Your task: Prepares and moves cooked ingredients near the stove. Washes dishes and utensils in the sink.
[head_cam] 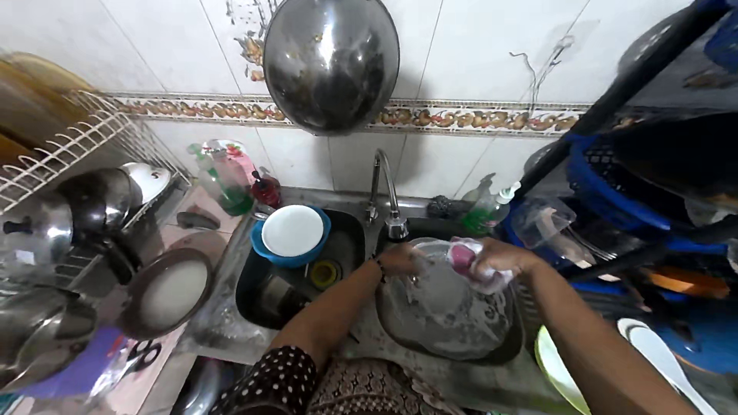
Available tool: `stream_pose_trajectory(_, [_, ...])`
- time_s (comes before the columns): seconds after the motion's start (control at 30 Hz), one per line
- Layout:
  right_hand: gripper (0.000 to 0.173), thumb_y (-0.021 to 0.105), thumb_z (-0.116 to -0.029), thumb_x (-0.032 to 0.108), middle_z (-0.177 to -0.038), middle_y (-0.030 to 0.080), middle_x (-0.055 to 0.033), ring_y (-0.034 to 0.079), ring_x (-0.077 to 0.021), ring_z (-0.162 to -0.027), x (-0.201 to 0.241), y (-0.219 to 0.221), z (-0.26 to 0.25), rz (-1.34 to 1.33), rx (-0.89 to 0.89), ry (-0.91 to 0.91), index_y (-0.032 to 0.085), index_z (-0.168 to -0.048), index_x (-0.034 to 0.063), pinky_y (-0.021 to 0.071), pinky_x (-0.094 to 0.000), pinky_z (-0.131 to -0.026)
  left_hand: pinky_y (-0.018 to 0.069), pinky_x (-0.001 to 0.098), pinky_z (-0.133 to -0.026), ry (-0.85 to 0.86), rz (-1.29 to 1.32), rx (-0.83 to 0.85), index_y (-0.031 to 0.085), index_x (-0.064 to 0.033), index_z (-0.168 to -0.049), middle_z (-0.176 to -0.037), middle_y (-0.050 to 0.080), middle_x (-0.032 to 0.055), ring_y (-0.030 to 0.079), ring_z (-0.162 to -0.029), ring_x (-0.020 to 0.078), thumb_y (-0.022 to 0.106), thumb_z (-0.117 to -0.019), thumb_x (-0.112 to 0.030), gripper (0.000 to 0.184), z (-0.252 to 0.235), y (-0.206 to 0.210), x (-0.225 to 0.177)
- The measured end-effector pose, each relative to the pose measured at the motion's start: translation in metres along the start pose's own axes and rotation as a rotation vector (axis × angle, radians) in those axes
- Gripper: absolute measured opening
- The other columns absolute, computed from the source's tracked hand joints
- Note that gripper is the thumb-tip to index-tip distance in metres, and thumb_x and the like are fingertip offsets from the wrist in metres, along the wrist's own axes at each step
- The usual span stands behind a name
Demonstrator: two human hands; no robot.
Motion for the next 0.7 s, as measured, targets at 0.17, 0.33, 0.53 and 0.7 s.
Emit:
stream_pose_trajectory(0.17, [0.038, 0.068, -0.0907, -0.005, -0.102, 0.067, -0.0110, 0.064, -0.0132, -0.084, -0.008, 0.000, -0.012, -0.109, -0.044, 0.064, 0.059, -0.127, -0.0015, 0.0551, -0.0321, -0.078, 0.0579, 0.0420, -0.086, -0.129, 0.085, -0.033, 0.050, 0.0033, -0.141, -0.128, 0.060, 0.0241, 0.067, -0.099, 0.0275, 0.065, -0.0931, 0.003, 0.050, 0.011, 0.001, 0.015])
stream_pose_trajectory(0.33, [0.033, 0.059, -0.0962, -0.005, -0.098, 0.063, -0.0077, 0.061, -0.0089, -0.078, -0.023, 0.006, -0.008, -0.378, -0.179, 0.121, 0.054, -0.128, -0.0009, 0.0536, -0.0258, -0.070, 0.0573, 0.0363, -0.082, -0.148, 0.313, -0.142, 0.052, 0.0027, -0.140, -0.130, 0.059, 0.0216, 0.066, -0.096, 0.0223, 0.060, -0.0965, 0.004, 0.045, 0.023, -0.005, 0.028])
stream_pose_trajectory(0.53, [0.038, 0.060, -0.0950, -0.002, -0.100, 0.062, -0.0115, 0.061, -0.0135, -0.078, -0.048, 0.024, 0.023, -0.707, -0.593, 0.194, 0.052, -0.132, -0.0038, 0.0546, -0.0311, -0.070, 0.0585, 0.0372, -0.080, -0.158, 0.583, -0.368, 0.051, 0.0054, -0.140, -0.126, 0.060, 0.0235, 0.067, -0.093, 0.0241, 0.053, -0.1011, 0.003, 0.039, 0.017, -0.007, 0.046])
stream_pose_trajectory(0.7, [0.052, 0.063, -0.0933, -0.004, -0.105, 0.062, -0.0176, 0.064, -0.0179, -0.077, -0.050, 0.081, 0.031, -1.149, -1.072, 0.083, 0.045, -0.141, -0.0057, 0.0573, -0.0347, -0.067, 0.0600, 0.0374, -0.077, -0.148, 0.889, -0.580, 0.041, 0.0077, -0.144, -0.125, 0.057, 0.0267, 0.068, -0.088, 0.0257, 0.049, -0.1038, 0.001, 0.042, 0.013, 0.019, 0.035])
Point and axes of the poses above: each hand's wrist, its own z-axis away from the middle knuckle, its own y-axis out of the palm, x = y × z, the point moved 8 cm from there along -z, towards the middle knuckle
